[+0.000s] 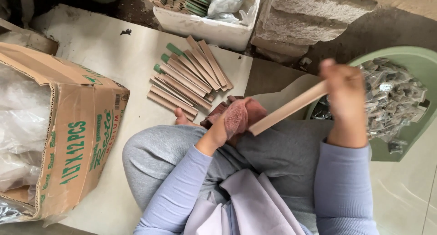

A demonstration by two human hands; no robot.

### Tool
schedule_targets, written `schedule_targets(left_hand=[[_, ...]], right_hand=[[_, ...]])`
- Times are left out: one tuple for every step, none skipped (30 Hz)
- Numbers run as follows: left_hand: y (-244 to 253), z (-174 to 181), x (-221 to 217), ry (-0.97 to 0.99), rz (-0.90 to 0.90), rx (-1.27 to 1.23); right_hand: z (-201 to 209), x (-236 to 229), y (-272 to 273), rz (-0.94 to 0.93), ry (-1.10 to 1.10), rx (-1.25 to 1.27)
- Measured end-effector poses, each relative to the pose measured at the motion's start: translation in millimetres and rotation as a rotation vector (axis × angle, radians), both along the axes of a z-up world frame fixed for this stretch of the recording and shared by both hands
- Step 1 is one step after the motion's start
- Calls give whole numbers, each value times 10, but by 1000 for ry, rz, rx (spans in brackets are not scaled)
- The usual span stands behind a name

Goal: The person sits cross-legged on the floor and repeatedly wipes individual wooden sticks with a cloth. They pick up each stick from a pile, wipe it thoroughly, and place it into a white container. The process is repeated for multiple sticks throughout the video.

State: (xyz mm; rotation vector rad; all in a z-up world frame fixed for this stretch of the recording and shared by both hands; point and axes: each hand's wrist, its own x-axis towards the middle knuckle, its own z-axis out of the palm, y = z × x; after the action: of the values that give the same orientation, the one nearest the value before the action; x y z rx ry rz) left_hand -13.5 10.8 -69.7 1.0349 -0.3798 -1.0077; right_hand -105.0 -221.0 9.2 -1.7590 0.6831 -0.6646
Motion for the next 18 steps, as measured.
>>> schedule_targets(left_hand=[[10,-51,-39,-22,-20,3],[17,-103,-77,-42,-46,6],[13,-154,-104,-39,-49,6],[1,-203,-116,-76,-88,8],[-10,-252,-128,-112,-126,10],[-4,-153,-87,-113,-129,11],[4,-54,-45,-97,-81,-23],[22,46,2,-83,-27,-53],[3,-3,47,-86,-23,-48],[1,-54,74,-133,-12,-30],[2,-105,101,-180,-1,-11],[-13,201,62,-176,-3,-14],[-24,511,25,-193,7,90],[-51,826,17,-218,26,188],[-38,690,30,-222,34,178],[-23,554,46,-216,-9,90],[-18,416,62,-210,-53,2],[3,406,58,-208,-56,-4]], right_hand=[[-61,77,116,56,104,-72],[-122,142,235,107,210,-145],[-16,223,452,104,213,-144],[92,316,663,194,324,-117],[200,409,874,285,435,-88],[202,438,942,283,434,-87],[204,468,1012,332,433,-182],[202,510,1087,388,427,-275],[153,525,969,393,423,-272],[101,522,868,310,418,-233],[48,518,770,227,413,-195],[-106,459,548,224,418,-197],[-253,398,327,151,374,-205],[-382,383,80,84,321,-222],[-402,383,107,88,316,-234],[-429,369,143,70,301,-179],[-459,354,172,52,286,-124],[-302,380,384,48,289,-130]])
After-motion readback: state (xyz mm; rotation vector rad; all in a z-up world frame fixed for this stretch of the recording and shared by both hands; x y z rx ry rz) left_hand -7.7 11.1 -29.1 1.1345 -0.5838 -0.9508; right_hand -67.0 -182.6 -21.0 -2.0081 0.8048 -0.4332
